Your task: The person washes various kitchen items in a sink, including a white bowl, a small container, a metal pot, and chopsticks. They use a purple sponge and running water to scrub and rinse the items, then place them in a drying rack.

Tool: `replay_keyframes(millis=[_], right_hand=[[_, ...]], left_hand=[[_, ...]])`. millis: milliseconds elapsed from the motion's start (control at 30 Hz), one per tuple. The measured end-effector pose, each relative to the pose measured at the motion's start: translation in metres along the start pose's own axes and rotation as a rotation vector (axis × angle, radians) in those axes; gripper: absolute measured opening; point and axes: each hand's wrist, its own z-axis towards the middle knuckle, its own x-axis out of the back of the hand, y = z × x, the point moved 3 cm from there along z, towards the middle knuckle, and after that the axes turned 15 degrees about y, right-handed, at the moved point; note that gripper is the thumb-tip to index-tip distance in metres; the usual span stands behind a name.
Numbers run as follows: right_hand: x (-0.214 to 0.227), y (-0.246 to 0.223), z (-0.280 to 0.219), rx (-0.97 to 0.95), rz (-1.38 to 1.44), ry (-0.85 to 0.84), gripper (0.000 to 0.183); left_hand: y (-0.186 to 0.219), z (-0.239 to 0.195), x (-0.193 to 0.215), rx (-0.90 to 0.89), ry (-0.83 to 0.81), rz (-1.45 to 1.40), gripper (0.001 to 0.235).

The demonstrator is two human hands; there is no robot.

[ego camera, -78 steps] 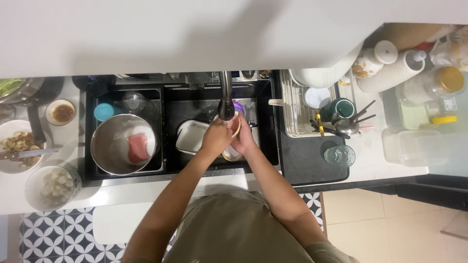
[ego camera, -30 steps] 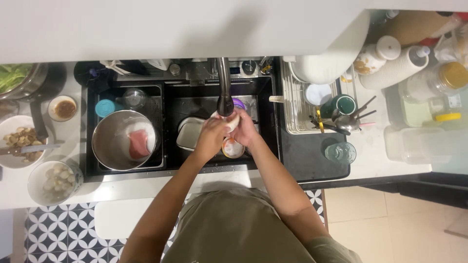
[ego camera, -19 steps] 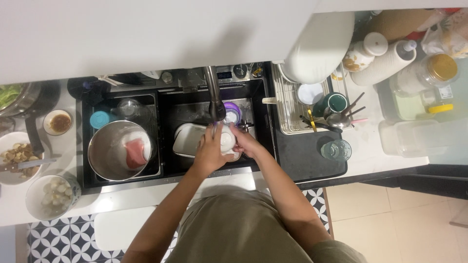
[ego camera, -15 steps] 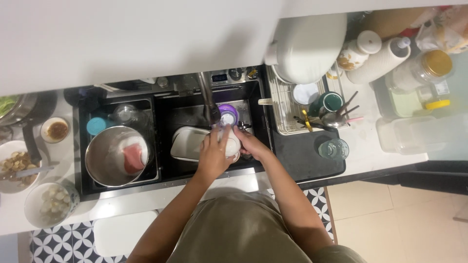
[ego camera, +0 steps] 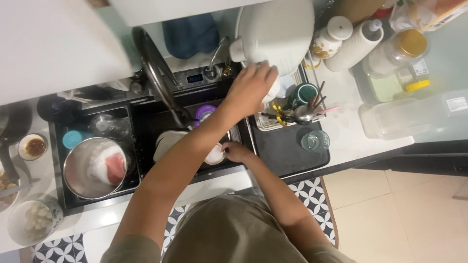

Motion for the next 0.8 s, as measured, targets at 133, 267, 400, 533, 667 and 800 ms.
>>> replay_keyframes(millis=[133,267,400,533,667,800], right_hand=[[0.016,-0.040,-0.025,0.032,-0.230,-0.214,0.034],[-0.069,0.042,0.030,0.113,-0.470,-0.164,0.034],[-0.041,0.023,0.011,0.079,-0.272,-0.109,0.046],[-0.030,0.001,0.008,0.139,-0.273,-0.072,0.040],[-0.026,-0.019,0.002,0.210,-0.274,-0.041,0.033],[-0.015,-0.024,-0.011,0.256,-0.270,-0.050,0.032]], left_hand=[[0.004,0.020,-0.077,-0.211,-0.187,-0.051,0.095],[0.022,0.017,-0.066,-0.265,-0.327,-0.046,0.089],[0.011,-0.013,-0.113,-0.165,-0.389,-0.086,0.074],[0.005,-0.024,-0.117,-0.022,-0.435,-0.050,0.069],[0.011,-0.037,-0.061,-0.061,-0.157,-0.081,0.086],[-0.005,-0.096,-0.017,0.051,-0.022,-0.199,0.059]])
